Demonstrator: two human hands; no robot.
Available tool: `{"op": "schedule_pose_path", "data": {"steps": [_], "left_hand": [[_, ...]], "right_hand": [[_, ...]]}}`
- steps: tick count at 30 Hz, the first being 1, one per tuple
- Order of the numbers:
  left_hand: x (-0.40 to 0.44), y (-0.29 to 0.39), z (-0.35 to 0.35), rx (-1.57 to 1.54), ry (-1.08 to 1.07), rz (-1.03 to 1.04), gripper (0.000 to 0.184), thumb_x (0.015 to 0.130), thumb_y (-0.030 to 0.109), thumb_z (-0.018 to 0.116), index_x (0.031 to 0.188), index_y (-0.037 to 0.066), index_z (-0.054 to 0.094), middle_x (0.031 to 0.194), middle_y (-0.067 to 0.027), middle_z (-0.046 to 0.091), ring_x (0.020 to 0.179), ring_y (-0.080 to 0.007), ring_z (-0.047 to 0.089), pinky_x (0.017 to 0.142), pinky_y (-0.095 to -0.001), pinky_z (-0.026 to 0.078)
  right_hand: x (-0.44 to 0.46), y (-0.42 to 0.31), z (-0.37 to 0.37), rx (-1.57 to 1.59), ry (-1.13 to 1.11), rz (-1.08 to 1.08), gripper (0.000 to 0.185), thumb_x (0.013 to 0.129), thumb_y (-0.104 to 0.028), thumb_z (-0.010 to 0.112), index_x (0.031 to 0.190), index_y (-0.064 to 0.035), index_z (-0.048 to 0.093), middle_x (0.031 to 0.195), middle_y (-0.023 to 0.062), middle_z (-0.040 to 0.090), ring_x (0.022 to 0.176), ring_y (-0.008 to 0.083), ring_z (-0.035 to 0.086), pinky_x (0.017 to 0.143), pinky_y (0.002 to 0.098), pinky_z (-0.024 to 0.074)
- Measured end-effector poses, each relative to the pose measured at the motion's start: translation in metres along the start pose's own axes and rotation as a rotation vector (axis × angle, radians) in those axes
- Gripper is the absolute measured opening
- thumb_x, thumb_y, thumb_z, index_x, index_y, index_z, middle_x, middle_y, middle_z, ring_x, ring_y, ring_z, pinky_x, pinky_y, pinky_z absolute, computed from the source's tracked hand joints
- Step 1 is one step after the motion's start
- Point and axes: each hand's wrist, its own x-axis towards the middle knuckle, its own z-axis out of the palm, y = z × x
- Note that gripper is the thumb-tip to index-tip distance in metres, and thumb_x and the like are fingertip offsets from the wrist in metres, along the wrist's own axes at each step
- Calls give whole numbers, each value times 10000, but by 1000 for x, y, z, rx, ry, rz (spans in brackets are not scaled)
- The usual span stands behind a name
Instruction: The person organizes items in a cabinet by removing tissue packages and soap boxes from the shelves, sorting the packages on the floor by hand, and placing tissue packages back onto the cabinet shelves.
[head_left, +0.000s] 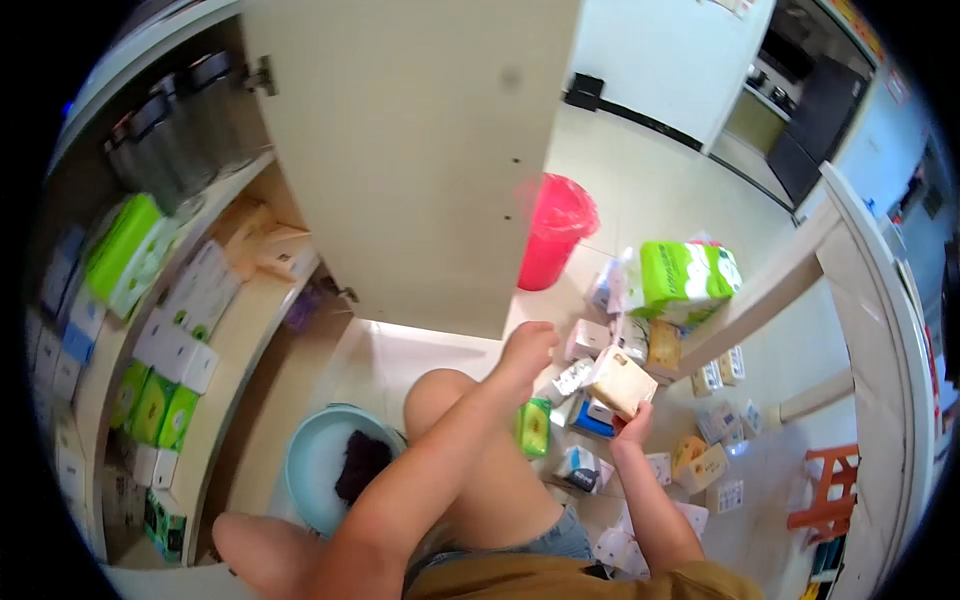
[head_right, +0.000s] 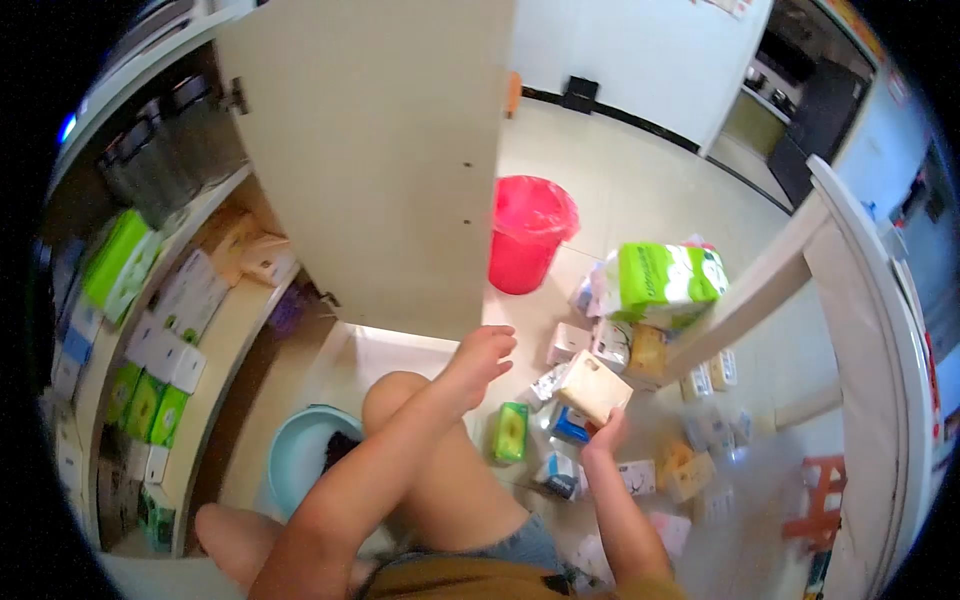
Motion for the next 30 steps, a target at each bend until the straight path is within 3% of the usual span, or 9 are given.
{"op": "schedule_pose_path", "data": {"steps": [4,7,12,17,23,25,27,28,30], "left_hand": [[-1,0,-21,276,109,340,509,739,181,530,1147,-40,320,1132,-168,392,1056,-223,378,861,-319,331],[-20,21,-41,335,221,497,643,754,252,544,1199,-53,194,1142,-199,378,1088,-241,355,892,-323,303],[-81,71,-109,119,248,493,484,762,197,548,1129,27,283,1031,-108,448,891,-175,494,677,-300,464],[-156,94,-188,4,441,543,404,776,199,523,1096,35,339,1001,-83,482,858,-172,510,698,-308,454],[-222,84,-264,58,843,590,430,805,293,469,1125,26,364,1033,-72,479,900,-169,487,724,-288,417],[-240,81,-301,423,1033,618,448,805,314,460,1117,3,381,1063,-99,470,938,-184,464,775,-297,375],[-255,85,-317,745,1396,778,365,775,259,484,1038,9,445,988,-162,495,903,-301,474,800,-362,355],[-265,89,-320,746,1402,765,365,775,259,484,1038,9,445,988,-162,495,903,-301,474,800,-362,355],[-278,97,-323,1500,1839,484,355,723,235,512,1002,20,468,977,-172,491,917,-323,453,820,-403,324]], "right_hand": [[-46,-18,57,83,-507,-72,186,731,-263,425,809,-98,460,731,20,519,602,131,503,468,247,399],[-79,-34,114,76,-872,-73,233,758,-271,423,918,-101,442,820,27,536,666,130,529,516,253,418],[-173,-48,201,-135,-1226,-1,269,777,-281,408,963,-87,424,889,35,519,726,136,526,562,252,428],[-259,-29,253,-535,-1620,126,353,774,-243,478,1061,-60,383,928,66,492,799,142,499,655,270,432],[-350,19,291,-503,-1843,149,614,730,-228,572,1200,-41,223,904,77,504,763,139,504,643,255,428],[-367,38,294,-453,-1841,188,615,722,-232,583,1193,-38,237,869,78,506,724,135,506,614,250,426],[-377,53,298,-398,-1833,226,617,714,-235,593,1186,-35,250,834,79,507,685,132,508,585,245,425],[-379,59,298,-435,-1826,283,594,712,-236,595,1170,-36,274,802,71,504,640,124,503,549,239,418],[-382,70,296,-473,-1814,341,496,718,-223,587,1108,-38,344,715,41,488,521,101,475,457,217,393]]}}
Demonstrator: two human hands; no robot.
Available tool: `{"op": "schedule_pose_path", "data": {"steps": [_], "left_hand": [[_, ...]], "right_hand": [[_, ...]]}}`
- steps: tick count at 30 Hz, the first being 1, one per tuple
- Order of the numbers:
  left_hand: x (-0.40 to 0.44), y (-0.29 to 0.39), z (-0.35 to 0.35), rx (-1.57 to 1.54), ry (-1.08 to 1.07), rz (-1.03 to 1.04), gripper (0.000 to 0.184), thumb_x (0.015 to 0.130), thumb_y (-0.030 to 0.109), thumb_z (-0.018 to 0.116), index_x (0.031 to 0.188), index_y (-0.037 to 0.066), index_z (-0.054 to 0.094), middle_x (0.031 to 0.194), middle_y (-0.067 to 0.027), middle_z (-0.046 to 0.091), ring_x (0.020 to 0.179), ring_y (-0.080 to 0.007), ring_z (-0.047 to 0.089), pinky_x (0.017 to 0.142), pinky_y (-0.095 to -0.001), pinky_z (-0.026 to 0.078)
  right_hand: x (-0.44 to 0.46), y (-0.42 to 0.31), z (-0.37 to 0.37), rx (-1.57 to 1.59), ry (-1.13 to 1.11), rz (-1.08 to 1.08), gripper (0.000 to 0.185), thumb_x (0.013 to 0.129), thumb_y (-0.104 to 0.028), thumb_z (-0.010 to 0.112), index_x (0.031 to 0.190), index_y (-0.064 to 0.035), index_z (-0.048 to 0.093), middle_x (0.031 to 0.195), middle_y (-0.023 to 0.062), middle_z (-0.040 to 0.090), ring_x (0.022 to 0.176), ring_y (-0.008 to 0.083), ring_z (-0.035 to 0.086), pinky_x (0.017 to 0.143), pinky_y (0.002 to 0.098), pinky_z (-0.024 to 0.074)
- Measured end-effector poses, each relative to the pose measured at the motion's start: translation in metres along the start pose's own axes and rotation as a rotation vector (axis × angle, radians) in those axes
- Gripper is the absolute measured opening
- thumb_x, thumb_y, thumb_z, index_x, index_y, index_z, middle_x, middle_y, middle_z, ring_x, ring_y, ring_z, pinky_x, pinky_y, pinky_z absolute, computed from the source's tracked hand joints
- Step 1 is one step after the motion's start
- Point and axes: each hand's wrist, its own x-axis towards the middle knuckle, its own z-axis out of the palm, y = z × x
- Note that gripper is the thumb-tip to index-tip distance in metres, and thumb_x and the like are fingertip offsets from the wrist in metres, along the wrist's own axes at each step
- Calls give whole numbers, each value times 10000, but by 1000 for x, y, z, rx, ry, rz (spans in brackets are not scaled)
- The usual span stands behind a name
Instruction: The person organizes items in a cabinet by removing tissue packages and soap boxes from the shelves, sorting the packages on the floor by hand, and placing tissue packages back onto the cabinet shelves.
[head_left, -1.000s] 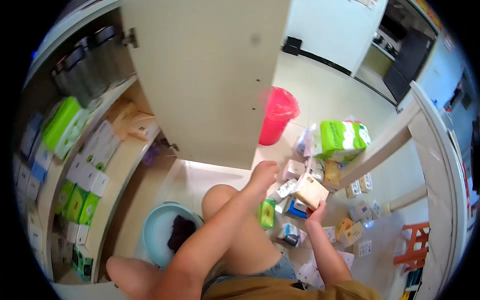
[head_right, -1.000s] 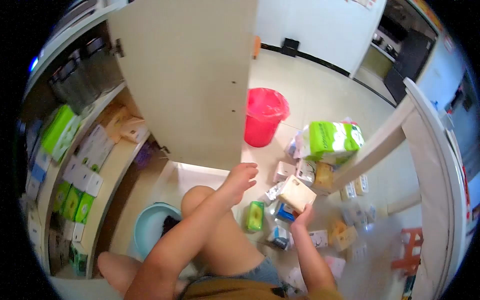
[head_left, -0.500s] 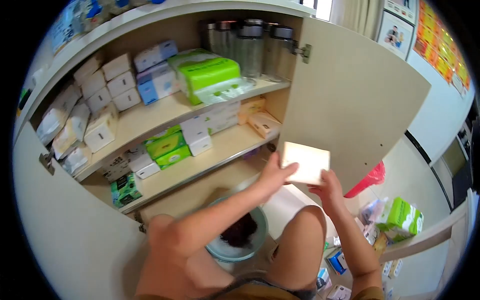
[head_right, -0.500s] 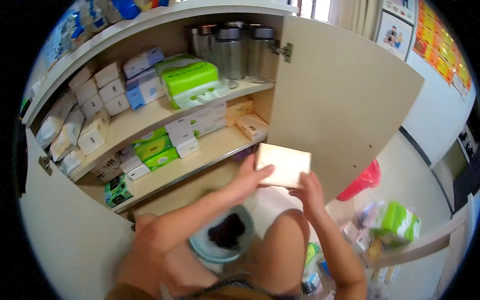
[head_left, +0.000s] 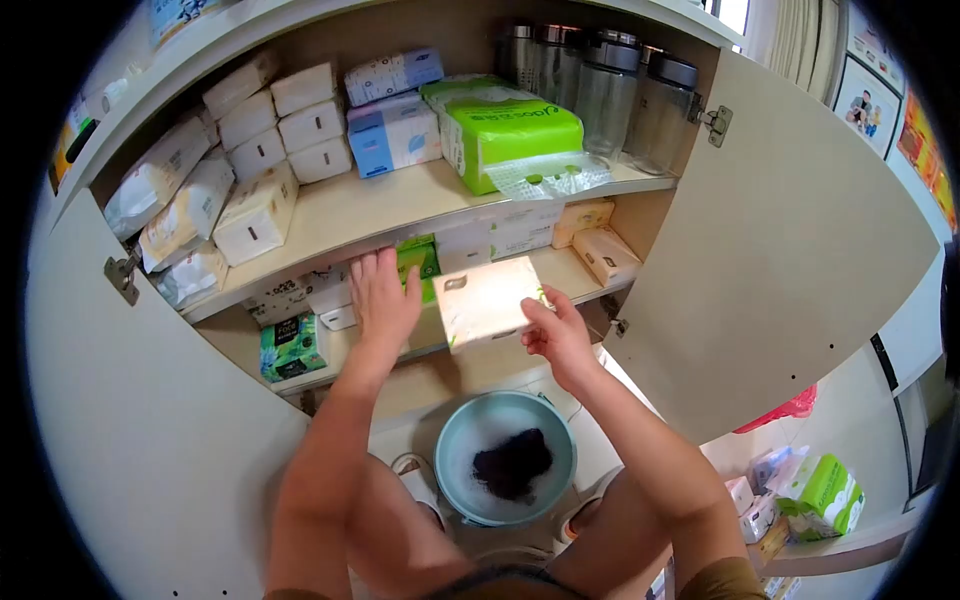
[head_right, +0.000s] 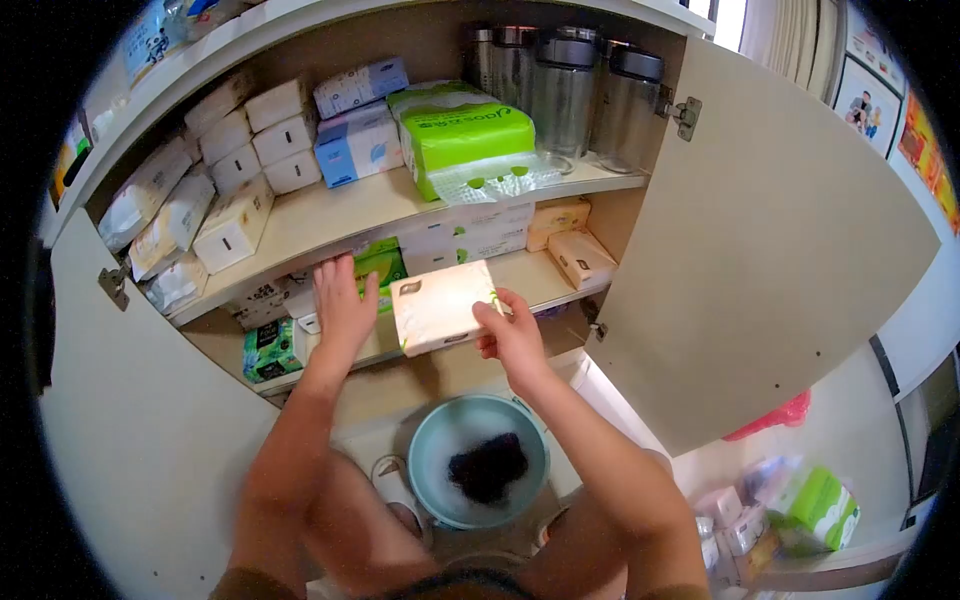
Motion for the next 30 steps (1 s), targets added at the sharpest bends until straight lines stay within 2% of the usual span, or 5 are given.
{"op": "schedule_pose_path", "data": {"steps": [12,15,18,25,30], "left_hand": [[12,-49,50,168,-269,106,379,690,229,468,1048,103,466,1068,-107,461,1057,-263,369,921,-477,181],[0,-100,145,-1663,42,-389,365,726,261,437,1064,122,451,1100,-73,439,1054,-241,366,926,-448,198],[-6,-73,101,-211,-181,-55,386,745,314,414,1084,131,441,1121,-80,425,1065,-259,352,930,-417,208],[-1,-62,95,-718,-288,-232,398,734,310,452,1093,139,444,1147,-106,409,1084,-305,323,920,-455,201],[-8,-46,60,122,-51,125,363,657,184,518,1014,120,495,991,-113,507,953,-292,447,829,-377,330]], "right_hand": [[28,10,43,262,-98,40,361,764,-258,512,1028,-41,394,658,14,466,496,79,442,432,204,361],[27,11,54,245,-167,9,323,775,-282,492,988,-56,405,676,13,475,520,86,447,452,208,360],[25,7,66,227,-238,-17,284,786,-280,476,961,-65,414,708,17,488,562,94,461,487,214,378],[42,10,95,268,-326,-76,300,776,-203,511,999,-37,399,777,44,511,646,117,508,599,226,454],[59,12,113,232,-236,-146,287,771,-198,519,952,3,424,794,68,522,637,115,516,584,218,462]]}}
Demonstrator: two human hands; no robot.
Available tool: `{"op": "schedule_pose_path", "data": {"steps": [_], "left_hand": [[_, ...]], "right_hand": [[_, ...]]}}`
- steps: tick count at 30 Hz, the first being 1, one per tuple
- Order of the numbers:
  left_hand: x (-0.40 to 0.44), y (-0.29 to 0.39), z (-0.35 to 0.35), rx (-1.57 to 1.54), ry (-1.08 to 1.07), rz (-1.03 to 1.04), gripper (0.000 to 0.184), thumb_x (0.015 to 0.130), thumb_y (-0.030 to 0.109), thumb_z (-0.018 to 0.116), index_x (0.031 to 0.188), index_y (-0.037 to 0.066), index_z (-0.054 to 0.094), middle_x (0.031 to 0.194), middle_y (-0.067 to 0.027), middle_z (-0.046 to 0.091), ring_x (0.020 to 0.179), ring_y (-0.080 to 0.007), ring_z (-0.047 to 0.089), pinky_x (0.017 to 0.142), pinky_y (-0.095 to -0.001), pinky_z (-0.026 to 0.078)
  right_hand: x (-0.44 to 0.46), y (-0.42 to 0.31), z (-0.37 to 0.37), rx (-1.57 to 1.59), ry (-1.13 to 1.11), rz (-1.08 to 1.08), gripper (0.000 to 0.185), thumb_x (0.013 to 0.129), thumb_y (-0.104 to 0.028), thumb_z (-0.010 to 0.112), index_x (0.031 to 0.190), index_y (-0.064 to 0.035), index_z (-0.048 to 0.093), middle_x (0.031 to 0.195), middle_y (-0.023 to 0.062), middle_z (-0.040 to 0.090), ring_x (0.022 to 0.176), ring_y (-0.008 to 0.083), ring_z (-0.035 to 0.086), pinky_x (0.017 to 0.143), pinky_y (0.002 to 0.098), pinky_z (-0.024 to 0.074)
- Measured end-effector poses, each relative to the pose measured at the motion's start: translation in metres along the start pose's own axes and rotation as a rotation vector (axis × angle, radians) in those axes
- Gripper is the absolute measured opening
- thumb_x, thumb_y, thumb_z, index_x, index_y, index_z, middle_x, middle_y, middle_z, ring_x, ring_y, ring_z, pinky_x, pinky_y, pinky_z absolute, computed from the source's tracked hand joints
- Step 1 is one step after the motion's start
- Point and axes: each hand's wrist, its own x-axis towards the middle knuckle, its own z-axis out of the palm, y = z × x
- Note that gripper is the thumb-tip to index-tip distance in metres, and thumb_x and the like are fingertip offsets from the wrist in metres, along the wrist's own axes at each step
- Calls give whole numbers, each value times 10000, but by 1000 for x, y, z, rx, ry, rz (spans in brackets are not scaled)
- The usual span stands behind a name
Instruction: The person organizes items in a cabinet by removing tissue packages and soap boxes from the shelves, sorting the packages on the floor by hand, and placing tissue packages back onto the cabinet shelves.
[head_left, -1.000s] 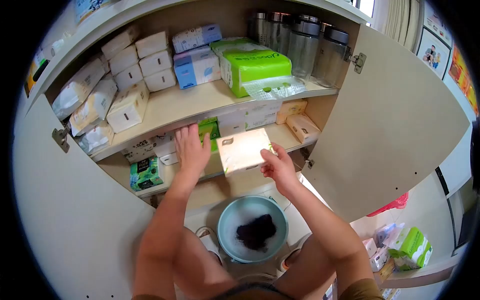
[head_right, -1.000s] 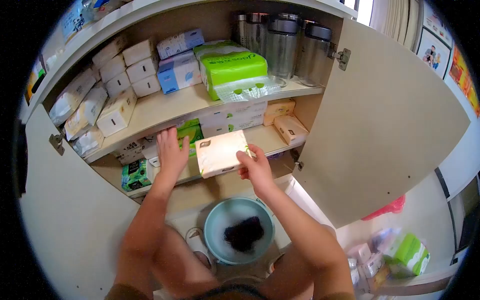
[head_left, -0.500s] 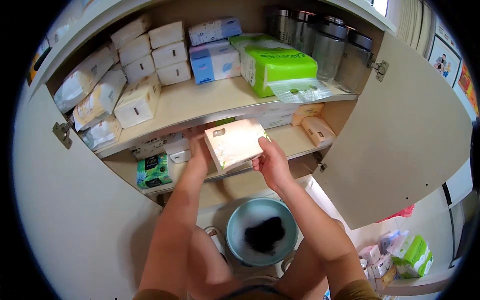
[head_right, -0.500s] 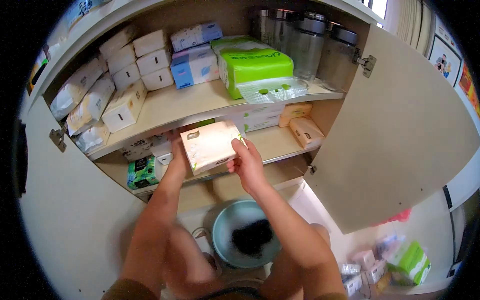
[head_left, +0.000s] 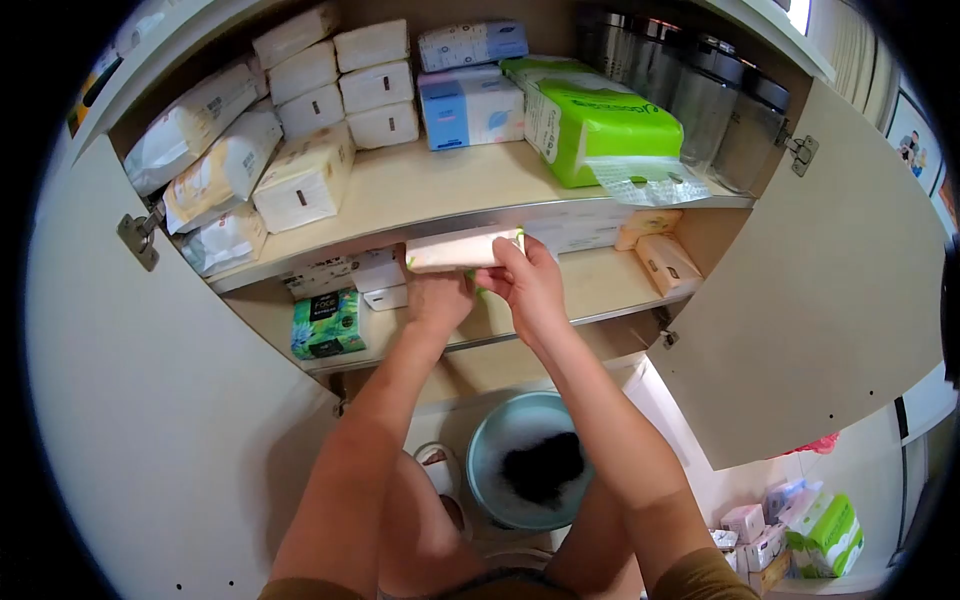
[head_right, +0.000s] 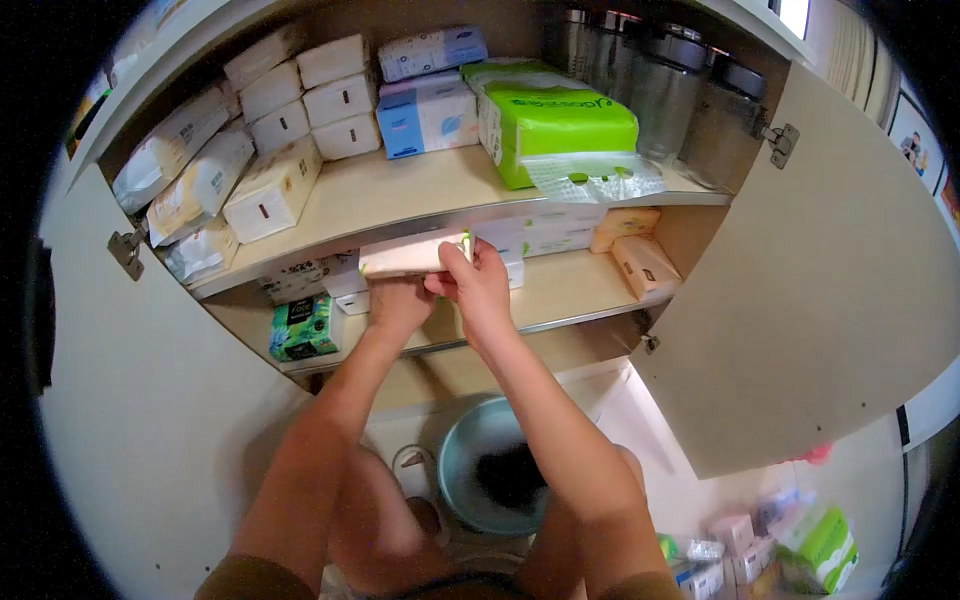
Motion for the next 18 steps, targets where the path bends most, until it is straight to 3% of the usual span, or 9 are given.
{"op": "schedule_pose_path", "data": {"steps": [1,3,5,8,10,13,15,17,18], "left_hand": [[-1,1,-4,3,-2,-3,363,657,184,518,1014,120,495,991,-113,507,953,-292,447,829,-377,330],[-1,4,-13,-24,-48,5,371,669,154,501,1034,104,466,1039,-106,479,990,-296,424,835,-550,216],[-2,5,-13,-38,-15,-16,360,656,139,511,1012,98,474,999,-118,493,960,-298,441,835,-530,231],[-3,1,-9,-345,-280,-171,367,640,123,516,1004,98,477,969,-115,503,936,-284,455,842,-519,237],[-3,3,-13,-25,-90,-55,373,621,95,515,993,94,480,943,-102,512,917,-271,466,864,-521,229],[-3,-3,-14,-120,-148,-106,391,606,79,515,994,91,477,933,-98,512,915,-261,466,876,-540,212],[-3,-5,-13,-106,-37,-68,381,601,77,514,980,79,487,890,-112,530,873,-273,485,895,-500,231],[-4,-17,-16,-259,-57,-54,268,623,44,496,889,25,526,820,-149,543,805,-318,489,760,-407,363],[-6,-23,-16,-260,-62,-48,268,623,44,496,889,25,526,820,-149,543,805,-318,489,760,-407,363]], "right_hand": [[3,2,3,-10,7,-13,277,771,-195,518,931,15,435,797,75,525,632,114,518,578,216,464],[4,3,14,-39,40,0,264,772,-195,515,917,15,443,798,78,527,633,114,520,573,215,464],[8,2,19,-67,72,9,253,774,-194,511,904,15,451,798,80,529,634,114,521,568,215,464],[18,5,14,-95,-64,138,229,772,-176,512,894,10,456,786,76,526,612,116,516,556,214,463],[24,7,10,75,-8,59,214,764,-147,520,897,7,454,778,70,519,617,122,511,562,215,461],[27,-1,10,167,180,-6,219,732,-113,552,869,13,439,730,60,514,574,117,506,532,206,458],[27,0,8,174,171,17,230,728,-93,554,893,9,431,754,73,514,608,127,516,559,212,462],[26,2,7,255,125,-7,224,734,-78,548,903,10,430,796,76,509,670,135,522,604,218,466],[24,3,6,259,130,-9,224,734,-78,548,903,10,430,796,76,509,670,135,522,604,218,466]]}}
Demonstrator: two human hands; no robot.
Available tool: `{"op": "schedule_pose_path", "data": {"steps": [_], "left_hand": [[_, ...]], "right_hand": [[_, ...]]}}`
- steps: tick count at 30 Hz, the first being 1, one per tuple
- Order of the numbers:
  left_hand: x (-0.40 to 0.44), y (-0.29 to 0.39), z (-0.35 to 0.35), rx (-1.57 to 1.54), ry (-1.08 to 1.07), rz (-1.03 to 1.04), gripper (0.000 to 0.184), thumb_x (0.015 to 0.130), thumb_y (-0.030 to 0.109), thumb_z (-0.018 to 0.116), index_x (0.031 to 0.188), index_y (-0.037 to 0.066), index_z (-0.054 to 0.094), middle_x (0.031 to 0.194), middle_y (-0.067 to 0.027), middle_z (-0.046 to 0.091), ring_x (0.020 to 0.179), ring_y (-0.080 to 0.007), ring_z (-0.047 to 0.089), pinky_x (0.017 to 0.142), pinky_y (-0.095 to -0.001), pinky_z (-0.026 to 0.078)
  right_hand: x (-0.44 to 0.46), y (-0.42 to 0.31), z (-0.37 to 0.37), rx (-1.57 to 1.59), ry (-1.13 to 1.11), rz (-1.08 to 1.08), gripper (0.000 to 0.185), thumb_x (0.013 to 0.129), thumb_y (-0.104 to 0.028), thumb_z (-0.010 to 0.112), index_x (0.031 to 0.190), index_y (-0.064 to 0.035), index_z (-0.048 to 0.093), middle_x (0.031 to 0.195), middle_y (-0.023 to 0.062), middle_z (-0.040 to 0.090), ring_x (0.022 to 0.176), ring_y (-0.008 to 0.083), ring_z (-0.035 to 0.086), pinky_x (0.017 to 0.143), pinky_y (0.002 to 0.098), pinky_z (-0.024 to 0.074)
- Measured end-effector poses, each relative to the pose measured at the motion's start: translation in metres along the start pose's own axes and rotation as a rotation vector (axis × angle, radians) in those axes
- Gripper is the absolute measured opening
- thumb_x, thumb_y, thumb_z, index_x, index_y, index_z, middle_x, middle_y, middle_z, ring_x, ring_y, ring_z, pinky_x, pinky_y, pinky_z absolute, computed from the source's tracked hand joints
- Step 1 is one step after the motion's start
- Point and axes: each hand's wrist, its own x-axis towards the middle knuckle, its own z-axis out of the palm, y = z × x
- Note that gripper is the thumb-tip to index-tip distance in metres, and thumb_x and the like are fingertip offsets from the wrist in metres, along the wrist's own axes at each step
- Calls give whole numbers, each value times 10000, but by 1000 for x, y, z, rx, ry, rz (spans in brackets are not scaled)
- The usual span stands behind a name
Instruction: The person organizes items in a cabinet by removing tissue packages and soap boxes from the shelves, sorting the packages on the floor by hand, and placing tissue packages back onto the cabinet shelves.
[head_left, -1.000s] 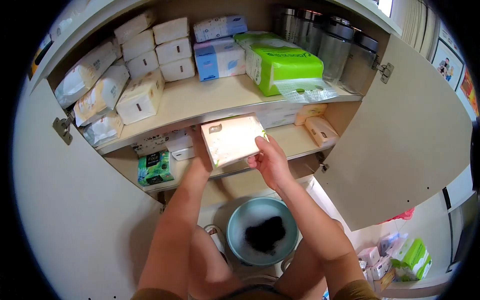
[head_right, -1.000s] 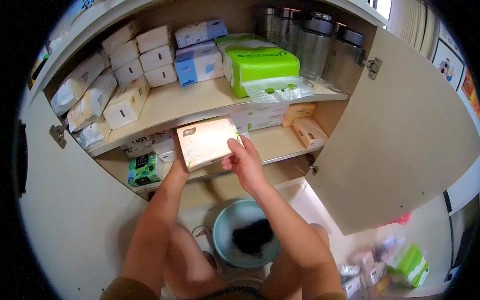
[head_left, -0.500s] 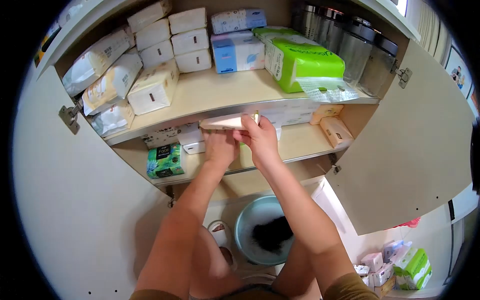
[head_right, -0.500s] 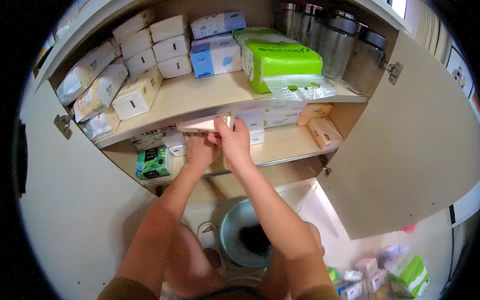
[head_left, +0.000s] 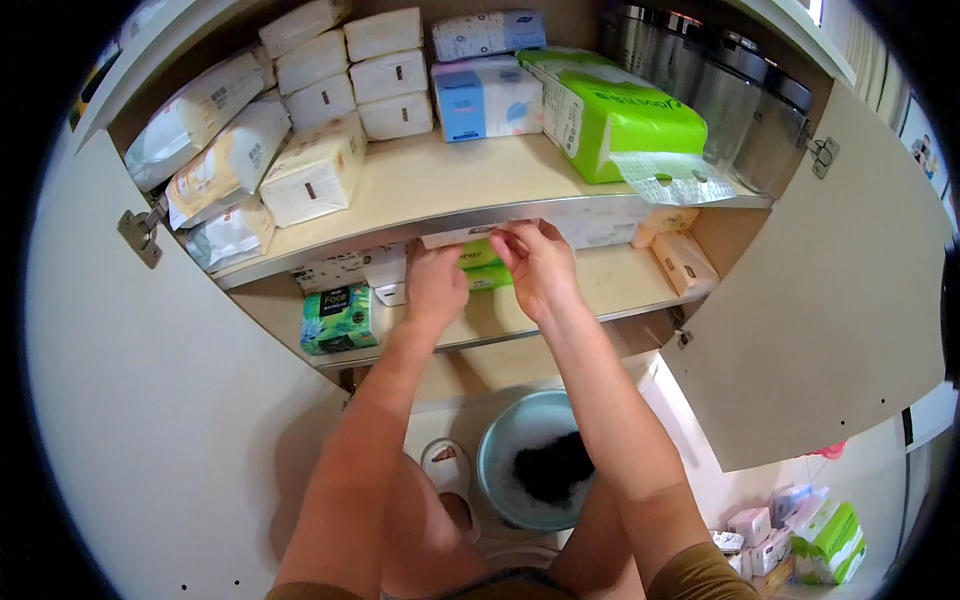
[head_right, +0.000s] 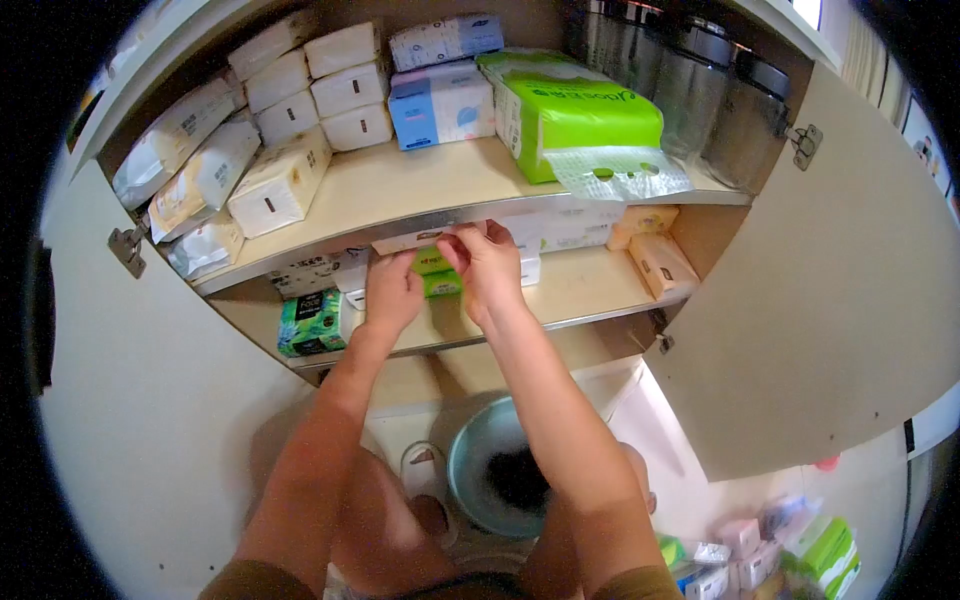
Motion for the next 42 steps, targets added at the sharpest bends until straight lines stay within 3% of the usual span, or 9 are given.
{"op": "schedule_pose_path", "data": {"steps": [14,21,27,29,31,33,34,39,42], "left_hand": [[11,2,-16,-1018,483,-269,266,720,56,578,944,-21,457,969,-92,485,867,-146,476,743,-264,390],[26,-11,-5,-1010,358,-533,284,681,-8,562,946,-31,460,963,-108,502,916,-182,473,775,-285,377],[30,-49,28,-90,476,-216,247,696,26,505,929,-46,468,949,-155,520,912,-252,479,780,-298,367],[33,-38,22,-628,514,-336,230,705,50,498,912,-48,480,939,-164,523,890,-264,486,775,-301,366],[34,-29,19,-679,582,-324,224,702,50,504,902,-49,486,922,-161,530,879,-263,493,770,-303,368],[32,-24,15,-731,651,-315,219,698,50,510,892,-49,492,906,-157,538,868,-262,499,764,-305,370],[30,-23,13,-818,600,-373,216,696,50,514,886,-49,495,892,-152,543,864,-262,501,769,-309,368],[32,-23,7,-827,512,-352,210,716,75,490,888,-45,500,880,-156,547,879,-279,494,784,-331,359],[39,-32,2,-162,310,-399,288,739,117,509,993,-10,461,1007,-115,496,960,-243,439,826,-299,318]], "right_hand": [[3,8,-7,-107,16,13,128,771,-96,510,834,2,456,759,82,526,621,143,539,553,224,485],[23,2,1,-248,78,103,122,776,-95,447,815,18,471,721,124,552,554,153,531,487,234,468],[25,12,-1,-381,65,109,134,776,-87,423,794,36,473,665,105,545,492,151,508,454,249,442],[16,20,-4,-641,107,-363,148,785,-96,417,802,38,475,631,80,533,462,135,494,440,255,419],[17,23,-11,-681,103,-348,149,773,-86,432,869,18,477,694,91,542,510,198,517,469,312,413],[14,36,-23,-1276,127,-965,235,739,-67,452,970,-21,458,794,118,535,614,287,527,535,374,421],[8,36,-25,-1418,98,-690,354,710,-74,466,1060,-60,414,899,138,509,730,336,509,605,409,419],[6,24,-18,-1600,53,-511,372,698,-106,476,1060,-68,402,798,156,543,712,332,529,607,414,424],[11,15,-17,-1653,13,-431,353,693,-112,477,1036,-57,410,733,170,557,698,343,532,606,420,419]]}}
